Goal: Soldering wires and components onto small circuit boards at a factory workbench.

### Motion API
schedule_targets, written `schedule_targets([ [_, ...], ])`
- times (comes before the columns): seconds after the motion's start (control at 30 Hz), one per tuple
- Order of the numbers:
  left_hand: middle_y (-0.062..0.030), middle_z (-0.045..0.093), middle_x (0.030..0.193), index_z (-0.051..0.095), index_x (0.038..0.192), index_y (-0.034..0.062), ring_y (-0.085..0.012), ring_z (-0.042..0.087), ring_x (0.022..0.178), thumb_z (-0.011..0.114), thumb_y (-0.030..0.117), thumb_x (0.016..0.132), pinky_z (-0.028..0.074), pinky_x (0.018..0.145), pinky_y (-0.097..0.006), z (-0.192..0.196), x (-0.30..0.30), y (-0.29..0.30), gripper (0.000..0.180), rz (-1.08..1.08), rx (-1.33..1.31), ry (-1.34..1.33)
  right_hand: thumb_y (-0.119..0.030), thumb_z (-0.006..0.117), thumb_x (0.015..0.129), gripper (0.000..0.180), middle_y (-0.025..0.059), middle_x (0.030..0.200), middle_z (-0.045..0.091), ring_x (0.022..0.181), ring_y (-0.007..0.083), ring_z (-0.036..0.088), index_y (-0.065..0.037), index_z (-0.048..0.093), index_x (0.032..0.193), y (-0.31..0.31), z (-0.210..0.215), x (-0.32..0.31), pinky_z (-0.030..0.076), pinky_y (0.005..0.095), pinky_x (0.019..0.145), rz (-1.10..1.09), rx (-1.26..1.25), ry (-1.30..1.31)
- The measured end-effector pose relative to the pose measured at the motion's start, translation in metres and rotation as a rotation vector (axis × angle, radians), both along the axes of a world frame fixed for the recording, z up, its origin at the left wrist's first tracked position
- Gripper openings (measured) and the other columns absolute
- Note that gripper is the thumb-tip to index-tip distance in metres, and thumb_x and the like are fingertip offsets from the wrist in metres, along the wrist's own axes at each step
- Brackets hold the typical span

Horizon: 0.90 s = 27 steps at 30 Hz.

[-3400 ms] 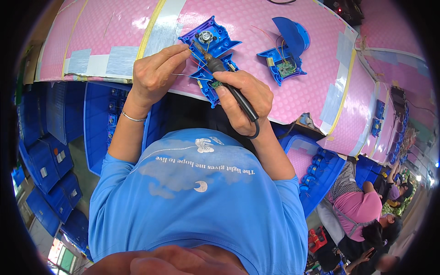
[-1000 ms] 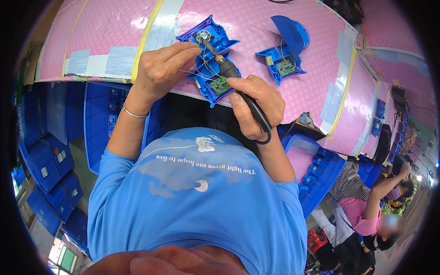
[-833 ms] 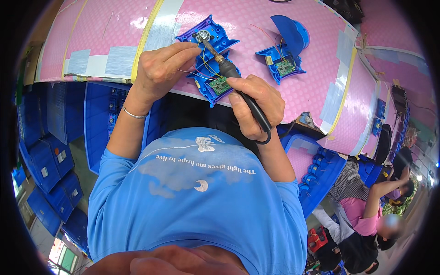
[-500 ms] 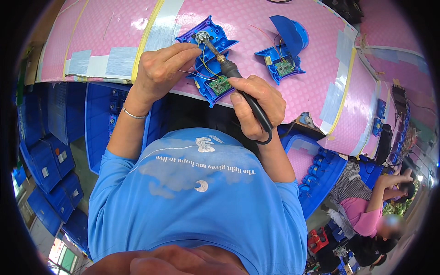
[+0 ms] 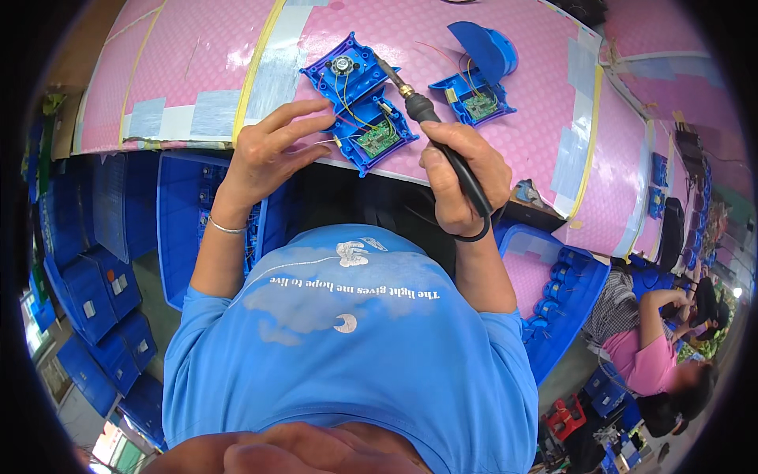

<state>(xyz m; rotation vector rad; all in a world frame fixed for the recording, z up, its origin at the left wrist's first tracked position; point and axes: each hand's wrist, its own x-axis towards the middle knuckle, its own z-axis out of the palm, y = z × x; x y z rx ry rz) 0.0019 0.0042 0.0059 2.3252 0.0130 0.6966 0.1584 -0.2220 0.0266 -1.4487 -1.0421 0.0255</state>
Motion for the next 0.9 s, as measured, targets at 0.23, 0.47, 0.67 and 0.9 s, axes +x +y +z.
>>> schedule_targets([
  [0.23, -0.008, 0.072, 0.113, 0.074, 0.106, 0.0086, -0.0286, 0.074, 0.082, 0.072, -0.004, 0.079, 0.061, 0.069, -0.036, 0.004, 0.024, 0.01, 0.03, -0.01, 0.169, 0.068, 0.004, 0.055, 0.089, 0.03, 0.0151, 0.082, 0.064, 0.069, 0.0166, 0.059, 0.009, 0.065, 0.117, -0.018, 0.013, -0.002, 0.045, 0.0281, 0.063, -0.099, 0.054, -0.043],
  [0.47, -0.012, 0.073, 0.111, 0.072, 0.105, 0.0055, -0.035, 0.073, 0.092, 0.065, -0.013, 0.078, 0.059, 0.079, -0.039, 0.024, 0.0, 0.106, 0.033, 0.04, 0.249, 0.107, 0.009, 0.058, 0.086, 0.026, 0.0146, 0.08, 0.066, 0.067, 0.0161, 0.062, 0.011, 0.069, 0.11, -0.034, 0.013, -0.004, 0.047, 0.0268, 0.061, -0.189, 0.128, 0.016],
  [0.67, -0.0007, 0.066, 0.091, 0.074, 0.103, 0.0067, -0.0068, 0.052, 0.064, 0.077, -0.008, 0.079, 0.039, 0.056, -0.023, 0.046, -0.046, 0.116, 0.029, 0.521, 0.133, 0.026, 0.006, 0.056, 0.092, 0.026, 0.0125, 0.083, 0.063, 0.071, 0.0152, 0.057, 0.007, 0.066, 0.117, -0.028, 0.001, -0.004, 0.044, 0.0278, 0.063, -0.162, 0.092, 0.043],
  [0.9, -0.003, 0.059, 0.093, 0.076, 0.096, 0.0014, -0.0115, 0.055, 0.085, 0.074, 0.005, 0.092, 0.044, 0.072, -0.024, 0.03, -0.007, -0.024, 0.006, -0.197, -0.639, -0.03, -0.001, 0.075, 0.091, 0.024, 0.0128, 0.089, 0.068, 0.074, 0.0194, 0.063, 0.003, 0.069, 0.113, 0.016, 0.009, -0.018, 0.05, 0.0284, 0.066, 0.058, 0.009, -0.117],
])
